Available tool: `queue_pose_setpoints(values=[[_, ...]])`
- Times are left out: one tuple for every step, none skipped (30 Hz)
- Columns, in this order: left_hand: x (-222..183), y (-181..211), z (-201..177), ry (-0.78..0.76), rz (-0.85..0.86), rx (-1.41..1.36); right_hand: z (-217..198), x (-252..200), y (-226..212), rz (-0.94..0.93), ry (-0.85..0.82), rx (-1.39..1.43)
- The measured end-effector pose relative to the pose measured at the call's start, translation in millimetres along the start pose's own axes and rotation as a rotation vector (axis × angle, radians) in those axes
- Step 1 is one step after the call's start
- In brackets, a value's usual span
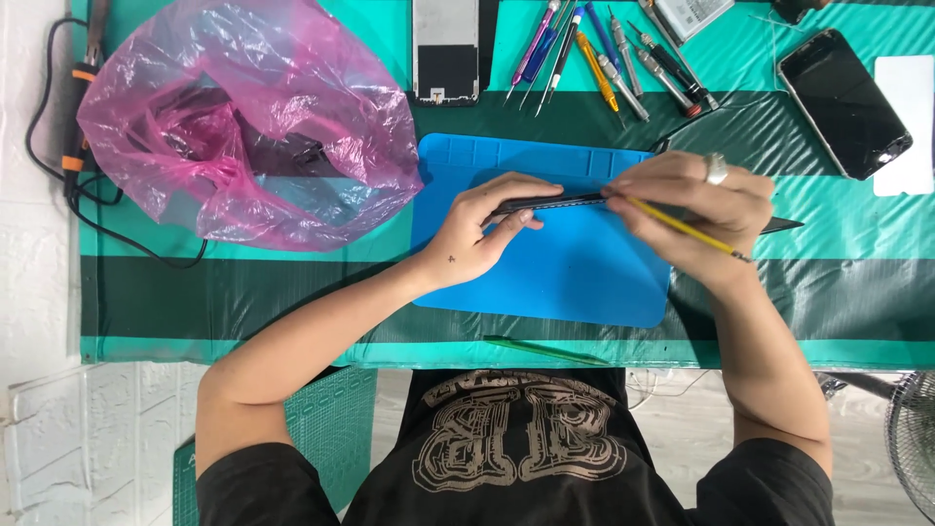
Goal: A technician disassembles a mobile phone on a repair bench, using a prying tool to separate the screen and inspect internal components.
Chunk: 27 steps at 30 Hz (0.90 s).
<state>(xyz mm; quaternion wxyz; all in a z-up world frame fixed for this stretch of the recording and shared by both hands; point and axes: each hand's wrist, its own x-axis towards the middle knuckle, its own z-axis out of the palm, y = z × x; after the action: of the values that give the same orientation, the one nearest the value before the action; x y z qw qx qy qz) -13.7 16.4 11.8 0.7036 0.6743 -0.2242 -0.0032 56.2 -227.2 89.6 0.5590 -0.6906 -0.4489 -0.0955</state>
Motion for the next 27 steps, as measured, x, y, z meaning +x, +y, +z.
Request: queue_pose_setpoints(values=[[0, 0, 0, 0.003, -0.008, -0.004, 1, 2, -4, 0.002, -0.011, 0.015], [0, 0, 0, 0.006, -0.017, -0.007, 2, 5, -7, 0.003, -0.022, 0.03], [0, 1, 0, 0.003, -0.017, -0.007, 1, 5, -7, 0.003, -0.019, 0.029], [0, 1, 1, 0.004, -0.02, -0.009, -1, 5, -6, -0.001, -0.015, 0.049], [0, 1, 1, 0.006, -0.024, -0.012, -2, 5, -5, -0.005, -0.011, 0.068], [0, 2, 1, 0.004, -0.025, -0.013, -6, 3, -2, -0.004, -0.009, 0.068], [0, 3, 1, 0.007, -0.03, -0.012, -10, 0, 0, 0.027, 0.007, 0.079], [1, 3, 1, 0.011, -0.034, -0.012, -14, -2, 3, 0.058, 0.023, 0.089], [0, 2, 2, 0.009, -0.034, -0.013, -19, -1, 4, 0.059, 0.024, 0.088], [0, 0, 2, 0.013, -0.032, -0.013, -24, 0, 5, 0.046, 0.019, 0.077], [0, -1, 2, 0.015, -0.031, -0.013, -29, 0, 6, 0.034, 0.014, 0.066], [0, -1, 2, 0.013, -0.032, -0.014, -38, 2, 2, 0.036, 0.015, 0.064], [0, 0, 2, 0.013, -0.029, -0.016, -47, 3, -2, 0.04, -0.026, 0.03], [0, 0, 2, 0.013, -0.026, -0.017, -56, 5, -6, 0.043, -0.068, -0.004], [0, 0, 2, 0.013, -0.027, -0.021, -68, 1, -5, 0.046, -0.07, -0.005], [1, 0, 2, 0.014, -0.013, -0.013, -79, -4, -5, 0.007, -0.085, -0.091], [1, 0, 2, 0.015, 0.001, -0.004, -90, -8, -4, -0.032, -0.101, -0.177], [1, 0, 3, 0.016, 0.001, -0.007, -94, -19, 0, -0.03, -0.104, -0.178], [1, 1, 3, 0.019, -0.006, 0.0, -97, -29, 5, -0.018, -0.049, -0.18], [1, 2, 2, 0.023, -0.013, 0.008, -101, -39, 9, -0.007, 0.006, -0.182], [1, 2, 3, 0.024, -0.012, 0.008, -94, -35, 6, -0.008, 0.005, -0.182], [1, 2, 3, 0.024, -0.016, 0.002, -87, -32, 2, 0.025, 0.001, -0.158], [1, 2, 3, 0.022, -0.021, -0.003, -79, -29, -2, 0.057, 0.001, -0.135], [2, 2, 2, 0.02, -0.02, -0.001, -72, -26, -2, 0.056, 0.003, -0.135], [2, 2, 3, 0.019, -0.018, 0.001, -65, -23, -3, 0.072, -0.005, -0.061], [1, 2, 2, 0.018, -0.016, 0.003, -57, -20, -3, 0.088, -0.012, 0.012], [1, 1, 2, 0.021, -0.015, 0.005, -49, -19, -3, 0.086, -0.014, 0.013]])
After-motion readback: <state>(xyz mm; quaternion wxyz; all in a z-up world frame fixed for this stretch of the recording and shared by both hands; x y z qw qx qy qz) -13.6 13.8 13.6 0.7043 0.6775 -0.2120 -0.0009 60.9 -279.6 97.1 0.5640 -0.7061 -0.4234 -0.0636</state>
